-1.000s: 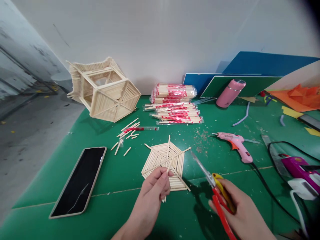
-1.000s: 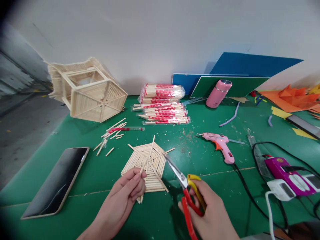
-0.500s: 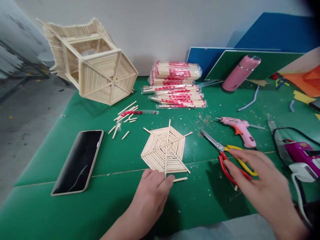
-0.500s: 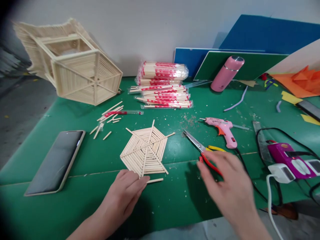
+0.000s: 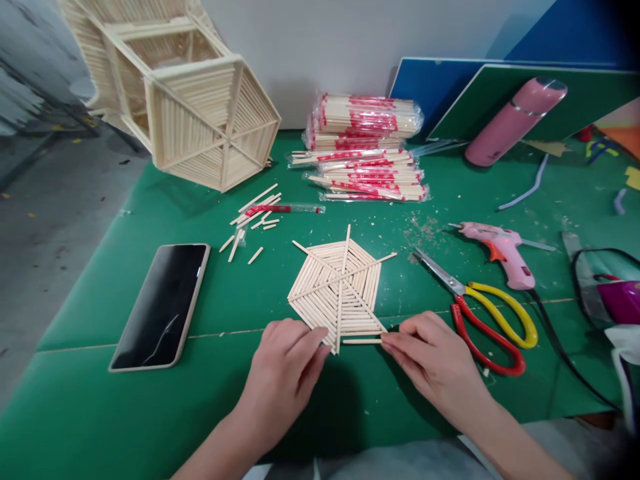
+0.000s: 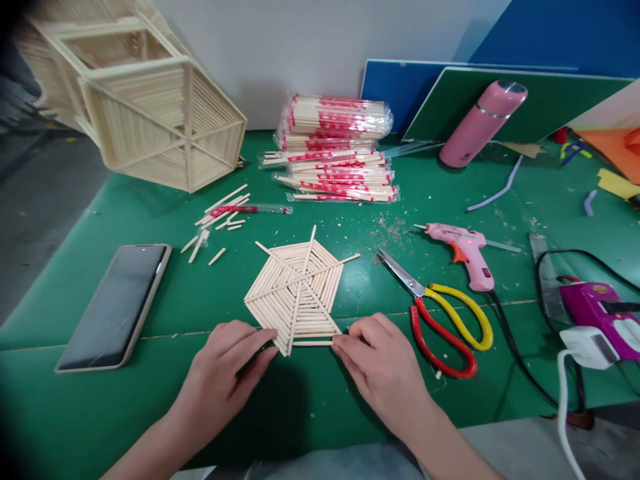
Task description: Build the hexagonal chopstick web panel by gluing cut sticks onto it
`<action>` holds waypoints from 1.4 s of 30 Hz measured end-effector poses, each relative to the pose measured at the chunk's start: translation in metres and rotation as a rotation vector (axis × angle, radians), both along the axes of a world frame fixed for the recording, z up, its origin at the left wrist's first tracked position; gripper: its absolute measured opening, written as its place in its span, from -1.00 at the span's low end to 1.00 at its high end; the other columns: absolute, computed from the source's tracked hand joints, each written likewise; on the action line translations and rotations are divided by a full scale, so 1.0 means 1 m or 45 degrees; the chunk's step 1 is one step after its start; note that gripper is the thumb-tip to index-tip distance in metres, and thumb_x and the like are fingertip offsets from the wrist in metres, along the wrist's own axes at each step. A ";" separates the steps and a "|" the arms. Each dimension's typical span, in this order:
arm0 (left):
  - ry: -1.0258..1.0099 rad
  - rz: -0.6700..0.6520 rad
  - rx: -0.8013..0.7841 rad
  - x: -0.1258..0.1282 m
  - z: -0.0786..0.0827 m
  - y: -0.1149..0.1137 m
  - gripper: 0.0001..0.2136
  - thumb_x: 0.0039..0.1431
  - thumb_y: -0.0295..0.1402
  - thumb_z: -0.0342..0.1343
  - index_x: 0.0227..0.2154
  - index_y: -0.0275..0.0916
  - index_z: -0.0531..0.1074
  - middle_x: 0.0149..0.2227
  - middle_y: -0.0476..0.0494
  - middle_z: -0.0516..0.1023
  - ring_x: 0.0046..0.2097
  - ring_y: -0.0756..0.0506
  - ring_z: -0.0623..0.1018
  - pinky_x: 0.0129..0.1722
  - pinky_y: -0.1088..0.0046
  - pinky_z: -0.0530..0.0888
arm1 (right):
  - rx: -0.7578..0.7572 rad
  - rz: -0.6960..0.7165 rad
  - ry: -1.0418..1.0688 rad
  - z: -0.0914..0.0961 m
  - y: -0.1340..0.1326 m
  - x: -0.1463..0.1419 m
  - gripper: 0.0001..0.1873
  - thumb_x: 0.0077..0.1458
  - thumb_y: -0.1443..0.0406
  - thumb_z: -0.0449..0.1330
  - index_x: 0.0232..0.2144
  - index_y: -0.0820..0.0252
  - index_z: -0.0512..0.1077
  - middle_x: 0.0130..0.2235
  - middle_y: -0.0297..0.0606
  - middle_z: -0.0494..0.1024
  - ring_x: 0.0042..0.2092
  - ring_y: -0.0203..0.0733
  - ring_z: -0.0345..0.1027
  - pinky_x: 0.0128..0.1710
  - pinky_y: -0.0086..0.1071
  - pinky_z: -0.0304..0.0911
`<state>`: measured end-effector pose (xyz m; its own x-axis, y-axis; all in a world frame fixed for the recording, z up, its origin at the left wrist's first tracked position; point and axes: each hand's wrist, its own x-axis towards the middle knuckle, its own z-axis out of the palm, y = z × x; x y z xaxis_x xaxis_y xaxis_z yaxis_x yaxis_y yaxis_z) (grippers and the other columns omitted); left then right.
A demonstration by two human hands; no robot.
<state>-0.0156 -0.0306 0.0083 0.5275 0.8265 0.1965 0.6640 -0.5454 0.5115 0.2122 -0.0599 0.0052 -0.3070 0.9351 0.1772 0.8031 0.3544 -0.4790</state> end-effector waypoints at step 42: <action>0.260 -0.148 0.113 0.031 -0.004 0.004 -0.81 0.14 -0.47 -0.07 -0.52 -0.23 0.37 -0.51 -0.03 0.35 -0.41 -0.05 0.28 -0.30 0.32 0.18 | 0.006 -0.063 0.119 -0.012 -0.002 -0.002 -0.84 0.08 0.34 0.09 -0.27 0.15 0.44 -0.39 -0.26 0.42 -0.35 -0.25 0.25 -0.39 -0.38 0.21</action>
<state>0.0159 -0.0264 0.0042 0.6541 0.7424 0.1451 0.6790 -0.6608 0.3199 0.2097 -0.0622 -0.0064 -0.2424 0.9478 0.2073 0.7715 0.3178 -0.5512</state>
